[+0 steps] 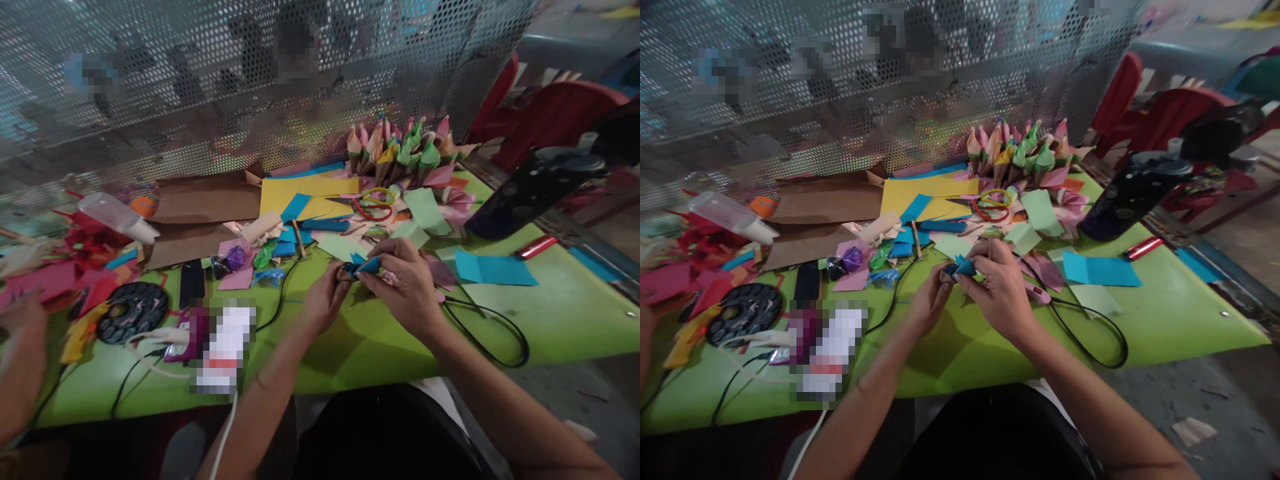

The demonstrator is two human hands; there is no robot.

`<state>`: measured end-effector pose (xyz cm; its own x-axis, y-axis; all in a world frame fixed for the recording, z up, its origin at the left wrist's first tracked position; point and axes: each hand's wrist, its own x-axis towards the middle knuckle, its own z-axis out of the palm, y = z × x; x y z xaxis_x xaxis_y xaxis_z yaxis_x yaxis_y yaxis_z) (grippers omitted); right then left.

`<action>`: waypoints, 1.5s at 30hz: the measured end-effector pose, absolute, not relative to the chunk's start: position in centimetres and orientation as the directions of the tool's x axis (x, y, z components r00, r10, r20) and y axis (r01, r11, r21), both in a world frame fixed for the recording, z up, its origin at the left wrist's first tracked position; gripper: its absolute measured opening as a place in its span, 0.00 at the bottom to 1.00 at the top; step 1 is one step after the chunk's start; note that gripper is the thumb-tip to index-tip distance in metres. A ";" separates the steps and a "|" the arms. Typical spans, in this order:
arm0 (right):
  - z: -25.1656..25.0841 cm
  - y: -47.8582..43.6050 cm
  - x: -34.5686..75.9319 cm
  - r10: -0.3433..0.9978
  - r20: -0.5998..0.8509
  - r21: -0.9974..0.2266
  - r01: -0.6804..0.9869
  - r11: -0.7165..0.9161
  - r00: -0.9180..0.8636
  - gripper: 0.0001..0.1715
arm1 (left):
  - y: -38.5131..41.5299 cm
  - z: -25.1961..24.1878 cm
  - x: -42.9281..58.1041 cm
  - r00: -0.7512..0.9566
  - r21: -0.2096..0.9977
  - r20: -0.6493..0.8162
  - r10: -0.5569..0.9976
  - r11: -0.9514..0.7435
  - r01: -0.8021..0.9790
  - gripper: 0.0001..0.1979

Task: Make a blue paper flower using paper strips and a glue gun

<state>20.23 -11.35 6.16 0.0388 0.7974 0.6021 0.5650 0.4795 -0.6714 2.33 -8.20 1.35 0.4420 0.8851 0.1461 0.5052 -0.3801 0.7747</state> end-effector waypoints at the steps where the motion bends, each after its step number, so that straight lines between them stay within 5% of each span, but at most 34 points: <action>1: 6.1 -11.4 20.1 0.794 0.606 -0.670 0.564 0.483 0.040 0.11 | -8.2 1.2 2.3 0.439 0.762 0.143 0.887 -0.382 0.523 0.21; 7: 5.9 -11.8 19.7 0.777 0.628 -0.646 0.579 0.497 0.033 0.10 | -8.1 0.6 2.5 0.429 0.769 0.147 0.891 -0.376 0.517 0.20; 14: 6.3 -10.8 21.7 0.755 0.628 -0.519 0.620 0.589 -0.191 0.01 | -8.3 0.4 2.6 0.434 0.877 0.116 0.893 -0.297 0.377 0.19; 45: 6.5 -10.1 22.3 0.773 0.521 -0.465 0.640 0.612 -0.361 0.07 | -8.0 0.3 1.9 0.520 0.983 0.001 0.854 -0.096 0.156 0.31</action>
